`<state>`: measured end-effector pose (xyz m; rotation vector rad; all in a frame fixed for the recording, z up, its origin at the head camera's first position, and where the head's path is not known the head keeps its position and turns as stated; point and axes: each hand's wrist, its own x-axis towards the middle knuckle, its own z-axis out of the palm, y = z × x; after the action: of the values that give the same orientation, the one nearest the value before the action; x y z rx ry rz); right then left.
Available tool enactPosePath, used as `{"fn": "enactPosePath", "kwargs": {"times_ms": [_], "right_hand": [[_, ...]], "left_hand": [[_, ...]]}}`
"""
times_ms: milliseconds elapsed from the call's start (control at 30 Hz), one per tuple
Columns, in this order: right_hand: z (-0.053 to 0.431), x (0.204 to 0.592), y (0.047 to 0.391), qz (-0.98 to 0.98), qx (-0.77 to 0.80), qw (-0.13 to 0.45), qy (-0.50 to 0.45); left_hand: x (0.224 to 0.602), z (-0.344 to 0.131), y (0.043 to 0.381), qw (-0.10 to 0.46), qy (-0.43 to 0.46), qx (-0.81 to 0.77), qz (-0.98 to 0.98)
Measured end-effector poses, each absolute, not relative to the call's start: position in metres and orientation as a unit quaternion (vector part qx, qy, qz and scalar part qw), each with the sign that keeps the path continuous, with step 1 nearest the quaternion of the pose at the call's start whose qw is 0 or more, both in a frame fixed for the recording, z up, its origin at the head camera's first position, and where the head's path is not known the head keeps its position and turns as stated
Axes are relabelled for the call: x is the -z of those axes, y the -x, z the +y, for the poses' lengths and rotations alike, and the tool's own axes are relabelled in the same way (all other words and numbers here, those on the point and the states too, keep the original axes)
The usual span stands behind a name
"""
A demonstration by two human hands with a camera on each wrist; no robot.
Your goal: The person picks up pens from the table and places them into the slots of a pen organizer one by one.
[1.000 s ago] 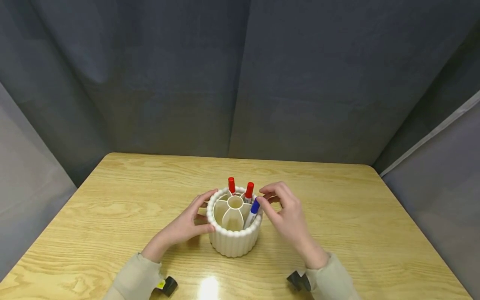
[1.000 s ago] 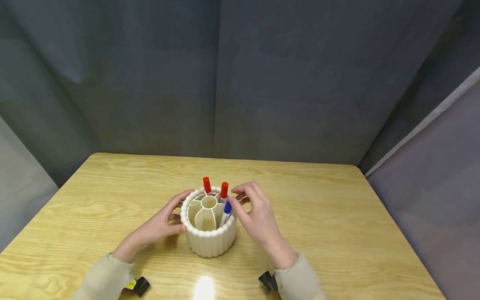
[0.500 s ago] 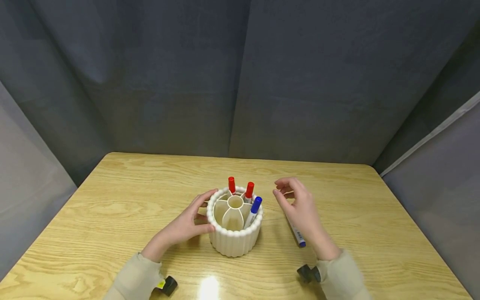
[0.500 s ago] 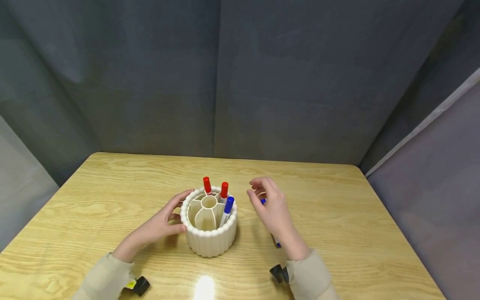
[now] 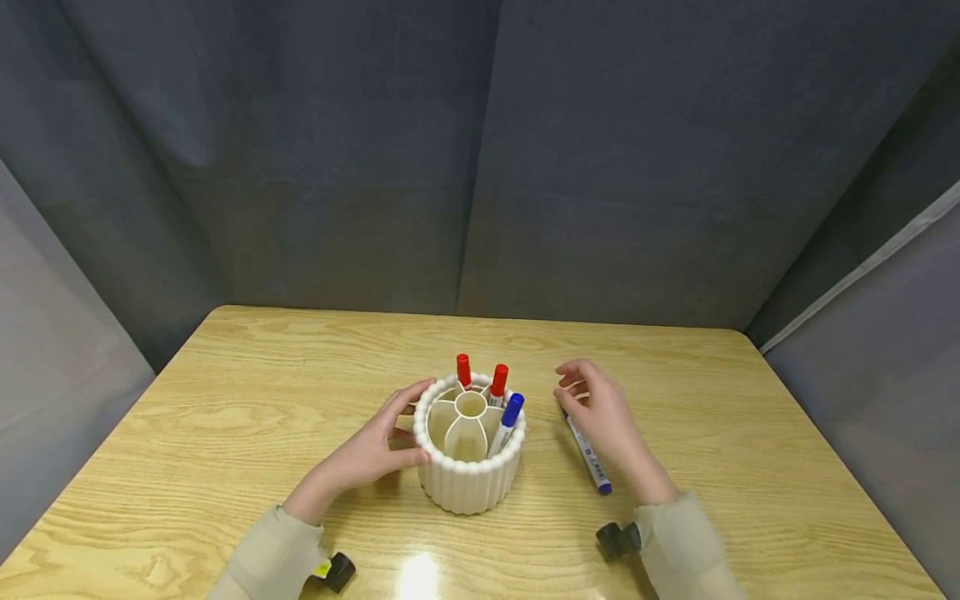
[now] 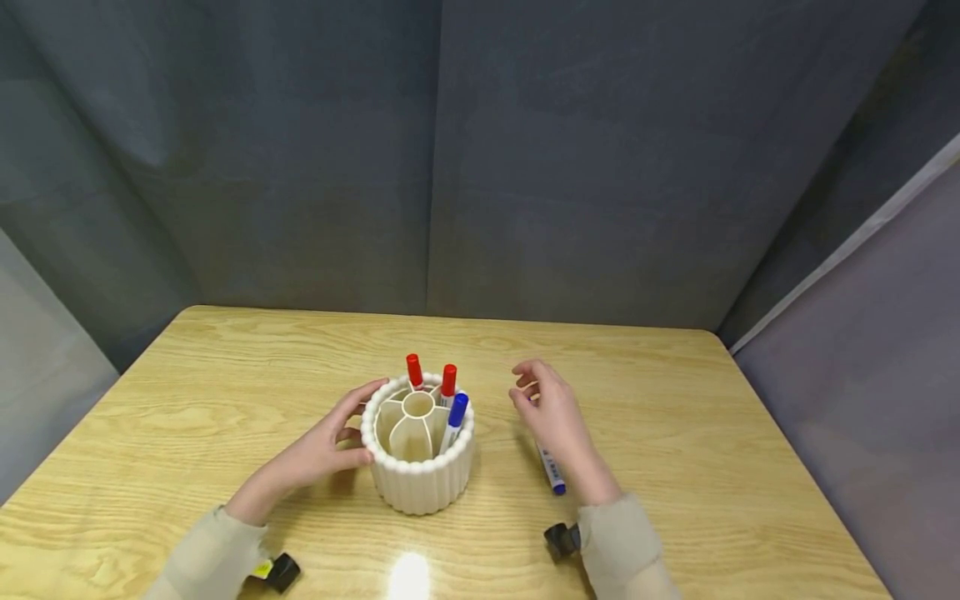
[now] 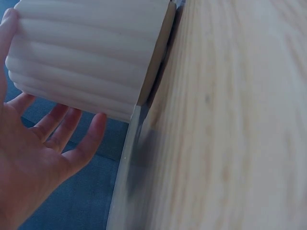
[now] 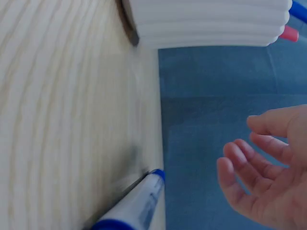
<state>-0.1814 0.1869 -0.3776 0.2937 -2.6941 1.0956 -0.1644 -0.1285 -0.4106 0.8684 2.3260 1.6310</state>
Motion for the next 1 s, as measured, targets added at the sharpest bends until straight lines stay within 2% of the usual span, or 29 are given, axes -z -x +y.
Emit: {"fn": "enactPosePath", "kwargs": {"times_ms": [233, 467, 1000], "right_hand": [[0.194, 0.389, 0.192, -0.934, -0.348, 0.051, -0.065], [0.199, 0.396, 0.2, -0.943, -0.33, 0.034, -0.036], [0.206, 0.411, 0.208, -0.954, -0.296, -0.051, -0.006]], "left_hand": [[0.412, -0.129, 0.165, 0.085, -0.291, -0.547, 0.781], [0.411, -0.128, 0.165, 0.085, -0.295, -0.549, 0.778], [0.413, -0.129, 0.166, 0.08, -0.299, -0.549, 0.777]]}}
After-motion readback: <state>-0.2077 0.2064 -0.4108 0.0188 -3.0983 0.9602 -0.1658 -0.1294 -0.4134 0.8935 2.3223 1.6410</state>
